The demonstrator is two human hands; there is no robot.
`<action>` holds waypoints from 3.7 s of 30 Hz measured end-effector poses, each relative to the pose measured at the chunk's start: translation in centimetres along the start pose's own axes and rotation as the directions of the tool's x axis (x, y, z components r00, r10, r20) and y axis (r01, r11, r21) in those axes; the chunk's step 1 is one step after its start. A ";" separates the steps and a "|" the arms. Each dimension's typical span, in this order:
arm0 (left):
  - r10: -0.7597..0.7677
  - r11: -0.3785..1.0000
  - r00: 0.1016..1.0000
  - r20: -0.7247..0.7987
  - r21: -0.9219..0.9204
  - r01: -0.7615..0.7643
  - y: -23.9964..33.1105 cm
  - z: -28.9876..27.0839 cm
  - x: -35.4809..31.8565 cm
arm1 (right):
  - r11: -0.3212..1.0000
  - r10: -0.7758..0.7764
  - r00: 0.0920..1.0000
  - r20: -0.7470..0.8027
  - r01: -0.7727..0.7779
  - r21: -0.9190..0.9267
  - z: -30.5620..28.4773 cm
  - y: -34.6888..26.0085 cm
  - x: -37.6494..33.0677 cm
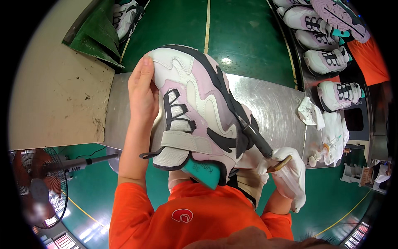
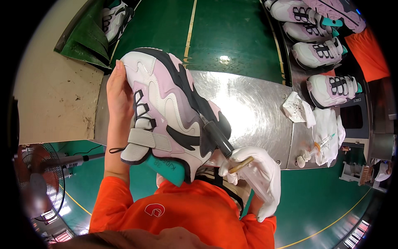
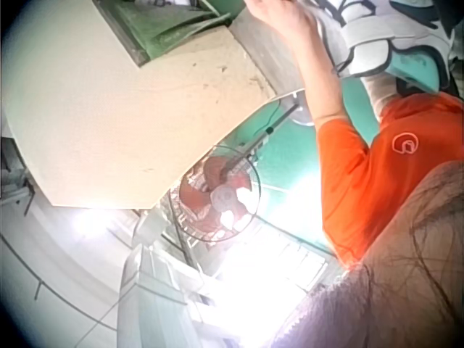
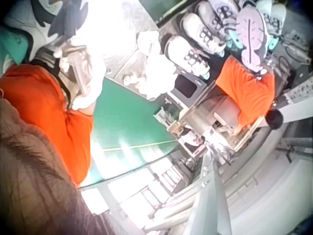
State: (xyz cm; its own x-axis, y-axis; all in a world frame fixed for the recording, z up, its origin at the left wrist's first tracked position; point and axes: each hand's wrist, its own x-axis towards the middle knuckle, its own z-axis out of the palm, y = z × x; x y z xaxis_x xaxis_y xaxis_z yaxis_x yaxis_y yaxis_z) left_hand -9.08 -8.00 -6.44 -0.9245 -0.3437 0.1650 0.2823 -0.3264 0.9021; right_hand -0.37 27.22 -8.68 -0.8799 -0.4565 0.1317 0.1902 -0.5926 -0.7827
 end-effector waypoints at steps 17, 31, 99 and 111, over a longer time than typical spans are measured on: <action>-0.027 0.999 0.999 -0.042 0.032 0.029 0.0 0.1 0.0 | 0.998 0.024 0.985 0.169 -0.014 -0.063 -0.1 -0.9 1.7; -0.058 0.998 0.993 -0.104 0.034 0.062 -0.3 -0.1 0.2 | 0.987 0.114 0.947 0.302 -0.074 -0.141 -0.7 -3.3 2.2; -0.473 0.700 0.822 -0.318 0.431 0.570 4.2 -4.1 -11.8 | 0.972 0.017 1.000 -0.019 -0.012 0.233 -2.1 2.2 -0.5; -0.845 0.523 0.534 0.016 0.224 0.822 5.3 -1.8 -19.3 | 0.946 0.109 0.992 -0.065 -0.084 0.312 -0.2 1.9 -0.6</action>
State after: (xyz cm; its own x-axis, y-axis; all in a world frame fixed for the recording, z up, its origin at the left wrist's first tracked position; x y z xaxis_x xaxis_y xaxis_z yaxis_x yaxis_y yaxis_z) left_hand 10.77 -4.68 -5.52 -0.7363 0.1061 -0.6683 -0.6697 -0.2558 0.6972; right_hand 0.45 26.52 -10.40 -0.8802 -0.4746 0.0057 0.3897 -0.7294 -0.5622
